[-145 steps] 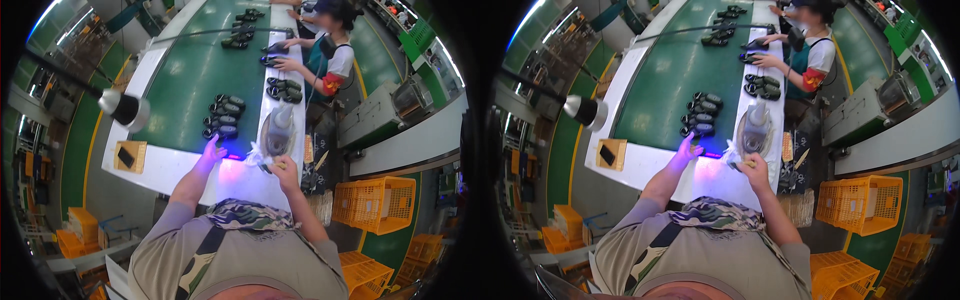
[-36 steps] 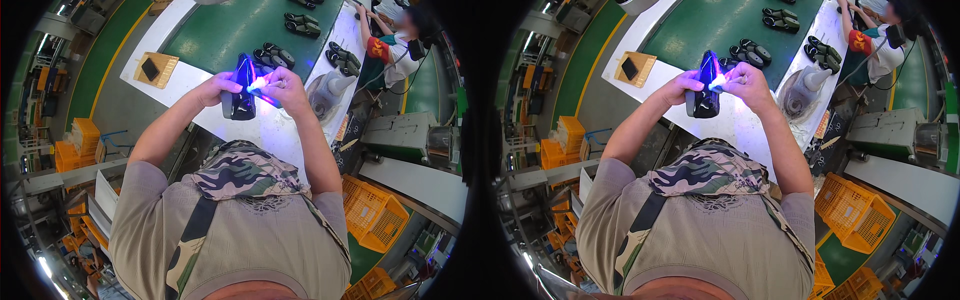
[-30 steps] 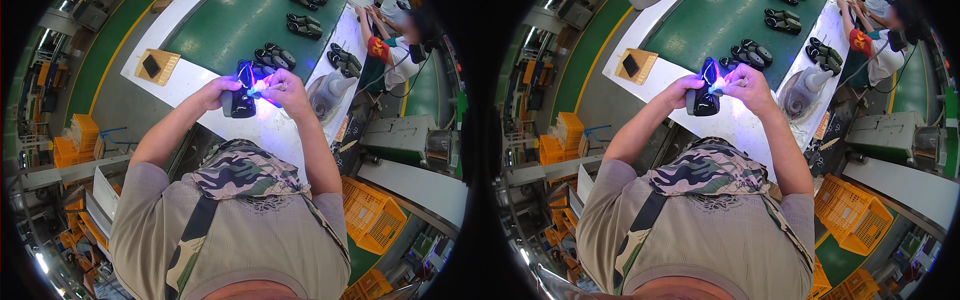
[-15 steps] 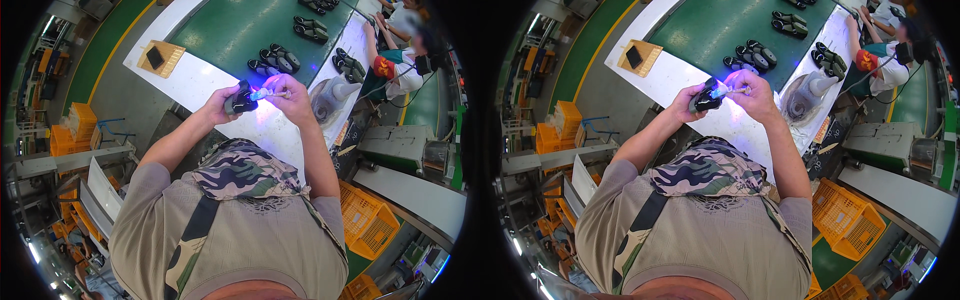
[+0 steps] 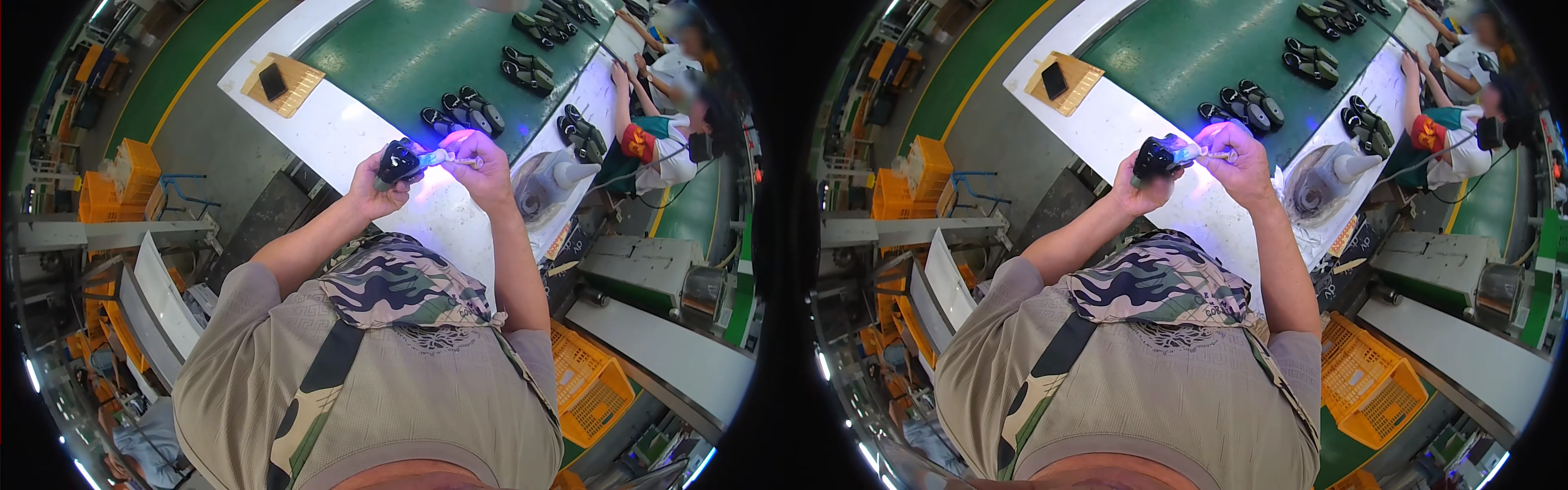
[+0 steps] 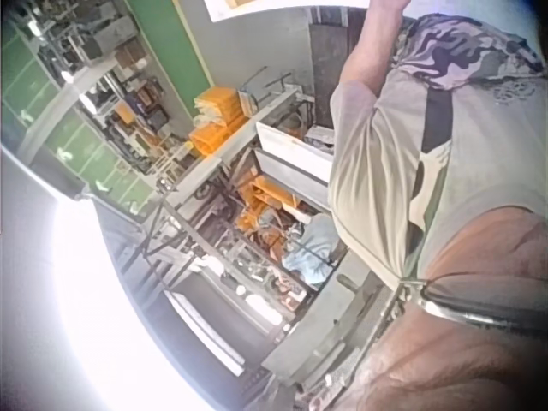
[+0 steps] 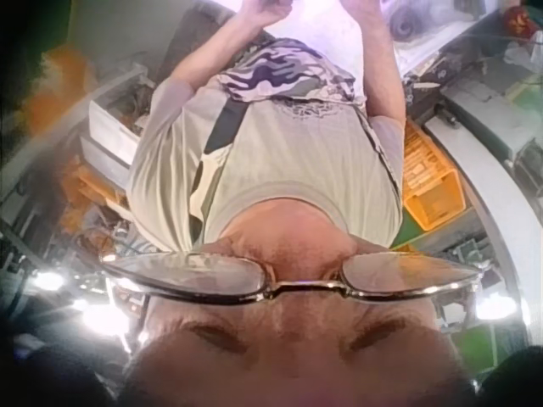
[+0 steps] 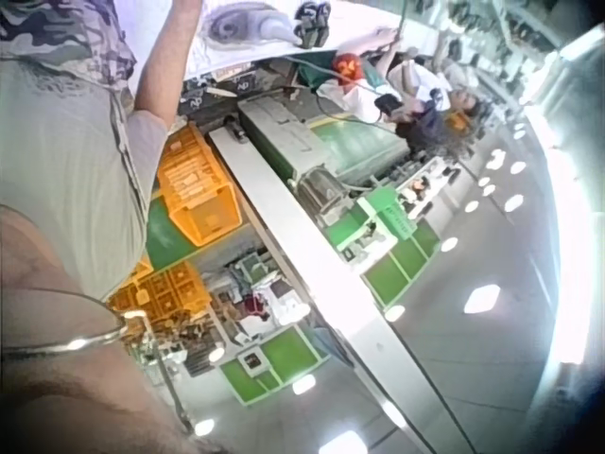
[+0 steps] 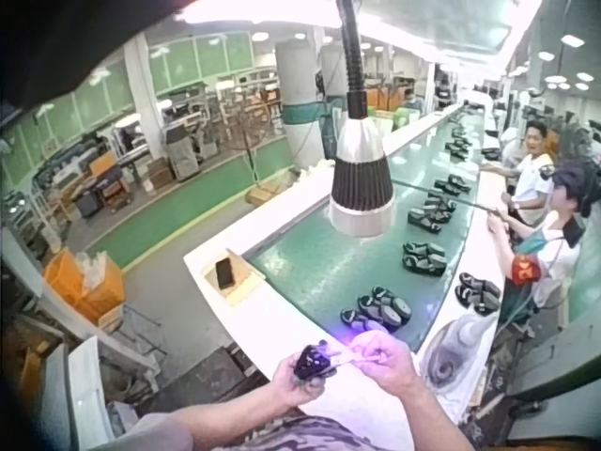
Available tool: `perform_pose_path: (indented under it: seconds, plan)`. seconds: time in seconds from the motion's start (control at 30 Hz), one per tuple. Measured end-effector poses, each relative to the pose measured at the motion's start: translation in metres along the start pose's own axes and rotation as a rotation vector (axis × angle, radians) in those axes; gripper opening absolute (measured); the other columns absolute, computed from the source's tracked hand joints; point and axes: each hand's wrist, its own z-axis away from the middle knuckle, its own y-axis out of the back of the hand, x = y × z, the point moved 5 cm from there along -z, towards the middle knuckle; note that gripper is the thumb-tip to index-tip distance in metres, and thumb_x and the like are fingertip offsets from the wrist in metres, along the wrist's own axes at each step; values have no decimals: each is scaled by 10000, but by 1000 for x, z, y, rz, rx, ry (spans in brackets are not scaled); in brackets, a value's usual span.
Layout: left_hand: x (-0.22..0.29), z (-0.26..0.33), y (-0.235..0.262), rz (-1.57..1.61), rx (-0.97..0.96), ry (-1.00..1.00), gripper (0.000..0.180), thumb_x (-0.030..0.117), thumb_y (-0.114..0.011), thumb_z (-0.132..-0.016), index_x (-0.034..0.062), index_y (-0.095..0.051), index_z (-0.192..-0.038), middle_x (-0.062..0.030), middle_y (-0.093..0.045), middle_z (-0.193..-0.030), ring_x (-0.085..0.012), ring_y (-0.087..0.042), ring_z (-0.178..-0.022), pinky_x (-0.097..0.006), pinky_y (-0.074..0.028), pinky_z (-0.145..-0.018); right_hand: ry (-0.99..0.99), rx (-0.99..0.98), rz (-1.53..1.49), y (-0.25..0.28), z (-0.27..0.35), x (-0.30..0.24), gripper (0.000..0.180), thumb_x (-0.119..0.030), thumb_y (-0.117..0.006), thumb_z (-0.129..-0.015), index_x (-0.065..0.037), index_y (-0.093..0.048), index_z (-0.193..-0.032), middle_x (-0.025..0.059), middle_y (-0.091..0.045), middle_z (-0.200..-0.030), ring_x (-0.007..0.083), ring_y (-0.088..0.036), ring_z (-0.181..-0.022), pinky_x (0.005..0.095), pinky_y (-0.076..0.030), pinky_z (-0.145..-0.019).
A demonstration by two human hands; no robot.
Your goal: The person repeatedly picks up dark-colored sandals from a white workbench and wipes them with a white cloth. The person handles the sandals one at a time, wiping the surface and then placing them back on the table. The process is repetitive and continuous throughout the clip.
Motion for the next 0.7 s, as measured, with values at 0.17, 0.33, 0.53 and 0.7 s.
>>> perform_pose_path:
  seconds: [0.17,0.33,0.53,0.7]
  plan:
    - [9,17,-4,77,-121,-68,455,395,-485,-917,70,-588,-1218,-244,-640,-1006,-222,-632,-630,-258,-486,-499,40,-50,0,-24,-18,-1,243,52,-701,-743,-49,-484,-779,106,-605,-928,193,-573,-891,312,-456,-773]
    - [30,39,10,118,-73,-178,405,389,-538,-894,71,-648,-1121,-180,-672,-976,-245,-639,-717,-281,-530,-524,84,-118,119,-52,-34,5,267,66,-713,-723,-44,-475,-776,129,-610,-939,214,-589,-909,331,-468,-796]
    - [77,122,25,-53,-115,-460,392,356,-611,-868,81,-615,-1148,-108,-681,-1059,-267,-666,-923,-405,-545,-776,-164,-40,-152,-98,-51,43,262,102,-686,-725,-42,-479,-795,156,-608,-975,206,-592,-900,309,-488,-808]
    - [124,229,75,75,77,-911,383,219,-628,-872,15,-579,-1193,-143,-666,-1110,-280,-641,-1052,-424,-474,-995,-328,-206,-238,-158,-57,95,252,97,-676,-747,-46,-480,-814,153,-605,-993,169,-581,-874,304,-491,-807]
